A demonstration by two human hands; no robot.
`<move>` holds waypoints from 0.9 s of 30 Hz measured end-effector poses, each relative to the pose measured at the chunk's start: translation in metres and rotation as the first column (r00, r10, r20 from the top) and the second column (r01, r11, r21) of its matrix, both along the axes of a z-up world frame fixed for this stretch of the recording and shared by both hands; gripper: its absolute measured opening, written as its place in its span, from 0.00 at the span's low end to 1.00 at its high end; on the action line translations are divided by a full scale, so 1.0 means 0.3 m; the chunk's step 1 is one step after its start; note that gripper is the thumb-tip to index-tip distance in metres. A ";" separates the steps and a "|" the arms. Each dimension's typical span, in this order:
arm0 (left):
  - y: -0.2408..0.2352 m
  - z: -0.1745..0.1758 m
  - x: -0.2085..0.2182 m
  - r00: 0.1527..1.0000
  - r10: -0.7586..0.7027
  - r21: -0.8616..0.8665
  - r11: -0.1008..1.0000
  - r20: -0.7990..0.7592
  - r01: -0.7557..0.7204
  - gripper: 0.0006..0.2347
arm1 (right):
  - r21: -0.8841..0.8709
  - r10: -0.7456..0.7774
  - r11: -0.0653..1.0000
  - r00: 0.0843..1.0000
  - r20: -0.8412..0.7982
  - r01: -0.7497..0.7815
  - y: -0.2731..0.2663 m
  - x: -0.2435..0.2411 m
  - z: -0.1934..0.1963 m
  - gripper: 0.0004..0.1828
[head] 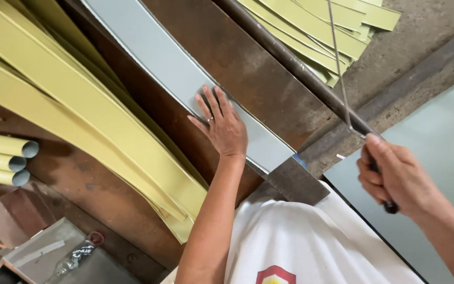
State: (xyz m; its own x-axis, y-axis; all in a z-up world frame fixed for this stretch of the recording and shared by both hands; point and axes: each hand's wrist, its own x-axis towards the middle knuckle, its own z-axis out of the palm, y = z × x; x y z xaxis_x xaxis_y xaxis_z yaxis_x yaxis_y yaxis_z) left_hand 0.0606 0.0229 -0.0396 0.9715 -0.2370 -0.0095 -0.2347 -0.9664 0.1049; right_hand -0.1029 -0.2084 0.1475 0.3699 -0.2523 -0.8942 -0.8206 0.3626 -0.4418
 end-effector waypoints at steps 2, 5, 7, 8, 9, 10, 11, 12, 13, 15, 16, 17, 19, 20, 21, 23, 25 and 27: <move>-0.011 0.007 0.007 1.000 -0.010 -0.010 1.000 0.002 0.010 0.23 | 0.006 0.131 0.991 0.985 -0.115 -0.132 0.077 -0.054 -0.053 0.31; 0.005 -0.017 0.010 0.999 -0.020 -0.046 0.999 0.034 0.021 0.23 | 0.134 0.392 0.919 0.896 -0.207 -0.371 0.107 -0.067 -0.078 0.32; -0.003 -0.017 0.010 0.998 -0.020 -0.078 0.997 0.052 0.024 0.24 | 0.238 0.517 0.849 0.835 -0.187 -0.473 0.079 -0.066 -0.077 0.31; -0.003 0.001 0.010 1.000 -0.017 -0.019 1.000 0.017 0.017 0.24 | 0.150 0.332 0.936 0.940 -0.076 -0.318 0.061 -0.063 -0.080 0.33; -0.001 0.020 0.011 1.000 -0.011 0.040 0.999 -0.018 0.012 0.24 | 0.079 0.131 0.988 0.990 0.045 -0.134 0.047 -0.061 -0.084 0.36; 0.003 0.016 0.006 1.000 -0.002 0.047 0.999 -0.021 0.003 0.24 | 0.086 0.139 0.986 0.989 0.043 -0.142 0.066 -0.083 -0.124 0.36; 0.006 0.014 0.000 1.000 -0.015 -0.006 1.000 0.018 0.015 0.24 | -0.076 0.281 0.958 0.959 0.042 -0.277 0.084 -0.105 -0.162 0.32; -0.009 0.006 0.015 0.997 -0.034 -0.070 0.997 0.069 0.039 0.24 | -0.249 0.407 0.887 0.913 0.028 -0.388 0.096 -0.119 -0.205 0.29; -0.002 -0.004 0.021 0.996 -0.034 -0.075 0.996 0.078 0.040 0.24 | -0.257 0.407 0.886 0.913 0.033 -0.386 0.136 -0.123 -0.231 0.29; 0.000 -0.022 0.014 0.997 -0.034 -0.027 0.999 0.071 0.036 0.23 | -0.184 0.650 0.741 0.758 -0.046 -0.646 0.208 -0.148 -0.274 0.28; -0.007 -0.010 0.020 0.997 -0.030 -0.033 0.999 0.076 0.032 0.23 | -0.192 0.653 0.737 0.756 -0.047 -0.648 0.185 -0.109 -0.224 0.28; -0.011 -0.001 0.026 0.999 -0.026 -0.031 0.999 0.047 0.028 0.23 | -0.134 0.498 0.852 0.863 -0.087 -0.505 0.166 -0.071 -0.175 0.27; 0.010 0.001 0.000 1.000 0.001 -0.017 1.000 0.008 0.000 0.23 | -0.069 0.351 0.929 0.926 -0.140 -0.363 0.145 -0.070 -0.152 0.26; 0.007 -0.002 0.008 1.000 -0.005 -0.045 0.999 0.018 0.006 0.23 | -0.127 0.231 0.967 0.970 0.080 -0.220 0.136 -0.089 -0.174 0.28; 0.004 -0.004 0.014 1.000 -0.010 -0.072 0.997 0.027 0.012 0.23 | -0.152 0.108 0.986 0.948 0.300 -0.064 0.125 -0.109 -0.194 0.29; -0.010 0.019 0.012 1.000 0.012 -0.048 0.999 -0.025 -0.013 0.23 | -0.164 0.297 0.947 0.947 0.123 -0.276 0.188 -0.090 -0.189 0.26; 0.005 0.040 0.028 0.998 0.023 -0.018 1.000 -0.059 -0.024 0.23 | -0.145 0.460 0.876 0.887 -0.041 -0.461 0.230 -0.093 -0.196 0.23; 0.007 0.040 0.028 0.992 -0.001 -0.118 0.993 -0.123 -0.013 0.23 | -0.087 0.537 0.843 0.842 0.053 -0.532 0.221 -0.142 -0.204 0.29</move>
